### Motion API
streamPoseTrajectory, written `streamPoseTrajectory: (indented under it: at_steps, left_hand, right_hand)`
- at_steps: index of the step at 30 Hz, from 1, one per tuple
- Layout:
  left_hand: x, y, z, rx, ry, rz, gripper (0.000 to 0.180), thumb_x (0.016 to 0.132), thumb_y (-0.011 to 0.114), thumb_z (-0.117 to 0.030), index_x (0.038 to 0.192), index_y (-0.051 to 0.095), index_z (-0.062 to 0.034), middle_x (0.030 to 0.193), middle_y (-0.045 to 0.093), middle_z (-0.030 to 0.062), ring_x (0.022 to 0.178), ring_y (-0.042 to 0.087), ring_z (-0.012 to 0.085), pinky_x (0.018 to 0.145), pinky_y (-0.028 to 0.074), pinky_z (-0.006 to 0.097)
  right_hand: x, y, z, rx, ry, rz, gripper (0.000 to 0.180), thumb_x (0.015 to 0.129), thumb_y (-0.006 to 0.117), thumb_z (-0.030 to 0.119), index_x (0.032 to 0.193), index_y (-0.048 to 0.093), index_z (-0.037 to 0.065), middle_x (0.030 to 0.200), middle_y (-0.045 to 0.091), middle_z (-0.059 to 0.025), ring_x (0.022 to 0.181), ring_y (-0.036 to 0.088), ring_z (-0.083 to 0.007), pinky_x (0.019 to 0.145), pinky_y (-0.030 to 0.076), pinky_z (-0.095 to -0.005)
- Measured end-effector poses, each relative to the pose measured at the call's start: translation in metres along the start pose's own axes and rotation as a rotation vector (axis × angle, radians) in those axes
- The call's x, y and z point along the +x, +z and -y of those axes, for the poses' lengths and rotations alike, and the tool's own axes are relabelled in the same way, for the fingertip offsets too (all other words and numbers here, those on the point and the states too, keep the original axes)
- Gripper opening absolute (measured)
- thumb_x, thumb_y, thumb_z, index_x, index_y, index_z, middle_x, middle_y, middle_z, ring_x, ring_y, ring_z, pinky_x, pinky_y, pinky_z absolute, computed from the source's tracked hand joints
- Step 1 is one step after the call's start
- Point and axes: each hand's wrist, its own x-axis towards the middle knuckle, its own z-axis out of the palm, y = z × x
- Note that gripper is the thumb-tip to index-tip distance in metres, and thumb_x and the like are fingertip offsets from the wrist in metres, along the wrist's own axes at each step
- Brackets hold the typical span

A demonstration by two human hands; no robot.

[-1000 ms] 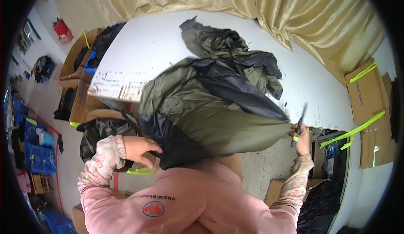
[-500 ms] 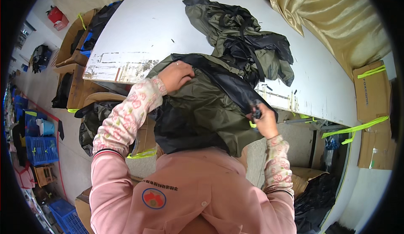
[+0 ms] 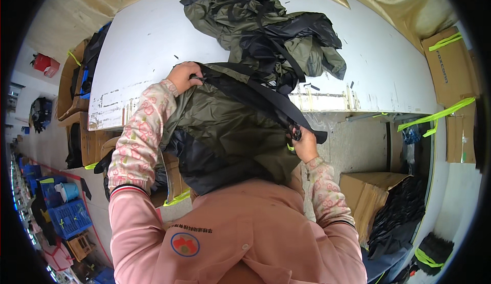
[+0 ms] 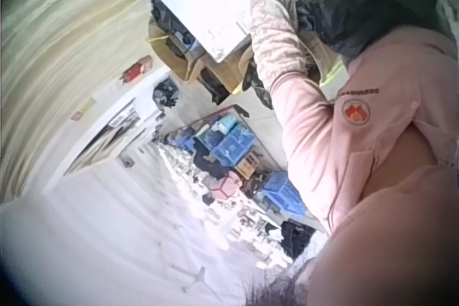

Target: Manually trimming excess material and loose threads from olive green and black fabric components using scissors.

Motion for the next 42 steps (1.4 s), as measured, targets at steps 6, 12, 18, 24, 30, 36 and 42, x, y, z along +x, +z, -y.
streamPoseTrajectory:
  at_steps: [6,12,18,24,30,36,42]
  left_hand:
    - [-0.023,-0.033,-0.001,-0.430,-0.222,-0.028,0.014,0.080,0.067,-0.012,0.086,0.065,0.0006,0.082,0.066,0.0082,0.076,0.061,0.0168,0.072,0.047,0.029]
    - [-0.065,-0.087,-0.006,-0.680,-0.377,-0.119,0.011,0.088,0.059,-0.009,0.091,0.064,0.0010,0.083,0.065,0.0010,0.077,0.058,0.0081,0.071,0.046,0.022]
    - [-0.059,-0.097,-0.039,-1.042,-0.453,-0.151,0.017,0.091,0.055,-0.010,0.102,0.061,0.0011,0.091,0.064,0.0002,0.080,0.057,0.0069,0.076,0.046,0.021]
    - [-0.057,-0.056,-0.031,-0.936,-0.429,-0.201,0.015,0.090,0.058,-0.010,0.101,0.063,-0.0008,0.090,0.063,-0.0014,0.084,0.055,0.0053,0.078,0.043,0.021]
    - [-0.066,-0.057,-0.030,-0.878,-0.405,-0.170,0.012,0.091,0.057,-0.009,0.097,0.062,-0.0005,0.087,0.061,-0.0029,0.082,0.054,0.0046,0.077,0.043,0.020]
    - [-0.064,-0.058,-0.035,-0.875,-0.423,-0.181,0.011,0.090,0.057,-0.008,0.097,0.062,-0.0007,0.087,0.061,-0.0034,0.082,0.053,0.0046,0.077,0.043,0.021]
    - [-0.052,-0.049,-0.053,-0.006,-0.285,-0.538,0.019,0.078,0.066,-0.010,0.096,0.063,-0.0039,0.094,0.062,0.0098,0.092,0.057,0.0223,0.081,0.045,0.031]
  right_hand:
    - [-0.004,-0.084,0.035,0.561,-0.008,0.187,0.028,0.069,0.068,-0.010,0.089,0.052,0.002,0.076,0.057,-0.0009,0.078,0.056,-0.0124,0.065,0.048,-0.0294]
    - [0.020,-0.166,0.059,0.452,-0.051,0.177,0.025,0.074,0.075,0.002,0.084,0.053,0.006,0.076,0.057,0.0026,0.069,0.051,-0.0048,0.064,0.044,-0.0205]
    - [0.050,-0.204,0.071,0.338,-0.121,0.173,0.026,0.074,0.075,0.005,0.082,0.050,0.006,0.071,0.049,0.0053,0.065,0.043,-0.0041,0.060,0.038,-0.0197]
    - [0.046,-0.177,0.038,0.314,-0.027,0.227,0.024,0.074,0.074,0.002,0.083,0.052,0.005,0.073,0.053,0.0043,0.068,0.050,-0.0045,0.063,0.043,-0.0211]
    - [0.046,-0.139,0.037,0.324,-0.053,0.257,0.024,0.075,0.074,0.002,0.087,0.053,0.001,0.084,0.063,-0.0025,0.076,0.057,-0.0086,0.070,0.048,-0.0239]
    - [0.077,-0.102,0.063,0.312,-0.234,0.146,0.026,0.073,0.060,-0.016,0.092,0.052,0.000,0.085,0.060,-0.0062,0.081,0.059,-0.0111,0.072,0.050,-0.0247]
    - [0.091,-0.087,0.072,0.109,-0.285,0.252,0.021,0.069,0.062,-0.010,0.084,0.052,0.001,0.075,0.058,-0.0071,0.073,0.056,-0.0101,0.069,0.046,-0.0263]
